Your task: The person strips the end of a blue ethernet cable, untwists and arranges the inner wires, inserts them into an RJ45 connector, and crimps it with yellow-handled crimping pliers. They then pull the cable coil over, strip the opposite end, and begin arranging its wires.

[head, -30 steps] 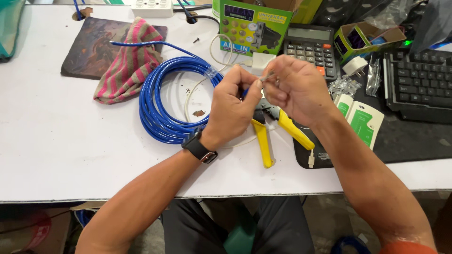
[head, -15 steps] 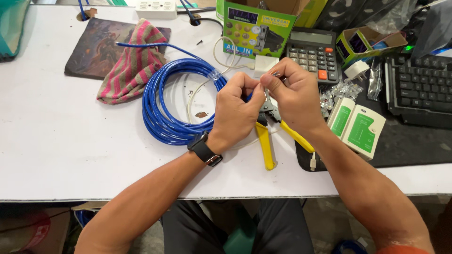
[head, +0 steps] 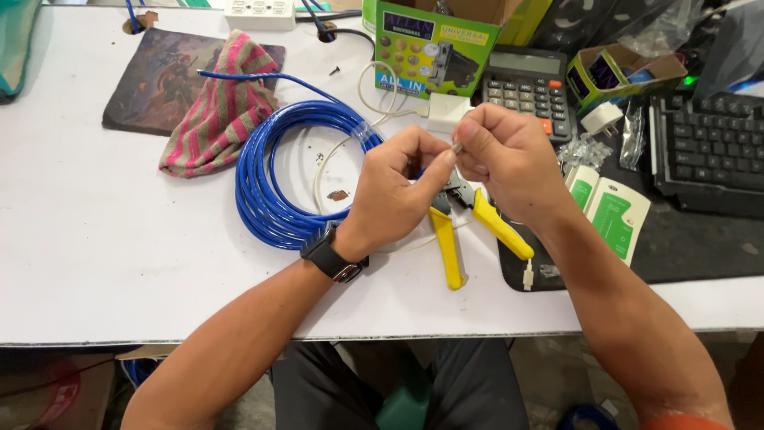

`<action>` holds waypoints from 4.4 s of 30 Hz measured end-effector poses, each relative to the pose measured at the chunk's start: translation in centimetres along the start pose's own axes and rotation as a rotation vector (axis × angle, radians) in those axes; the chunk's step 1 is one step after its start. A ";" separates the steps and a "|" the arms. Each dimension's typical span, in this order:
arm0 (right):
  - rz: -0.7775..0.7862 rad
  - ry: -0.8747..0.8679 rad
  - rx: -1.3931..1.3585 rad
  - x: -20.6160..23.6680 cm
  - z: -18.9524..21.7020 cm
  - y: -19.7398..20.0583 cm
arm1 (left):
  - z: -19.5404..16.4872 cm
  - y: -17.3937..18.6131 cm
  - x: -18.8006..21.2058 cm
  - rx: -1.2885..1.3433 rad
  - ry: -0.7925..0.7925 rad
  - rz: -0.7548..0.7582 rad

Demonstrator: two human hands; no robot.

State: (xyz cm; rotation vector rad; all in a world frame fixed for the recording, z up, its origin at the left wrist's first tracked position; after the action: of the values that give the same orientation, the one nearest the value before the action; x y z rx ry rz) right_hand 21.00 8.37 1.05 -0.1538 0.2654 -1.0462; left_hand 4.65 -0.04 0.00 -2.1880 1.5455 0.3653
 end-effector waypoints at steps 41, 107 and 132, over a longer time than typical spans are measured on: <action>0.070 0.163 -0.005 1.2 1.4 -0.4 | -0.1 0.3 0.2 0.021 -0.042 -0.058; 0.236 -0.283 1.894 4.3 3.1 -5.2 | 0.4 1.0 -1.2 -0.092 -0.073 -0.127; 0.061 -0.225 -0.094 0.2 2.4 1.5 | -0.1 1.3 -1.9 -0.171 0.057 0.100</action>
State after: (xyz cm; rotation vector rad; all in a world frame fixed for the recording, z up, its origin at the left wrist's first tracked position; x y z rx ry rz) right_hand 23.04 8.96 2.93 -0.3441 0.1141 -0.9471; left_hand 2.82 1.10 0.68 -2.2717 1.7158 0.4866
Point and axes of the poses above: each hand's wrist, its own x-axis away from the middle knuckle, its own y-axis out of the back of the hand, z = x × y, the point moved 2 cm from there along -x, towards the middle knuckle, and after that the axes turned 15 degrees about -z, right-handed, at the moved point
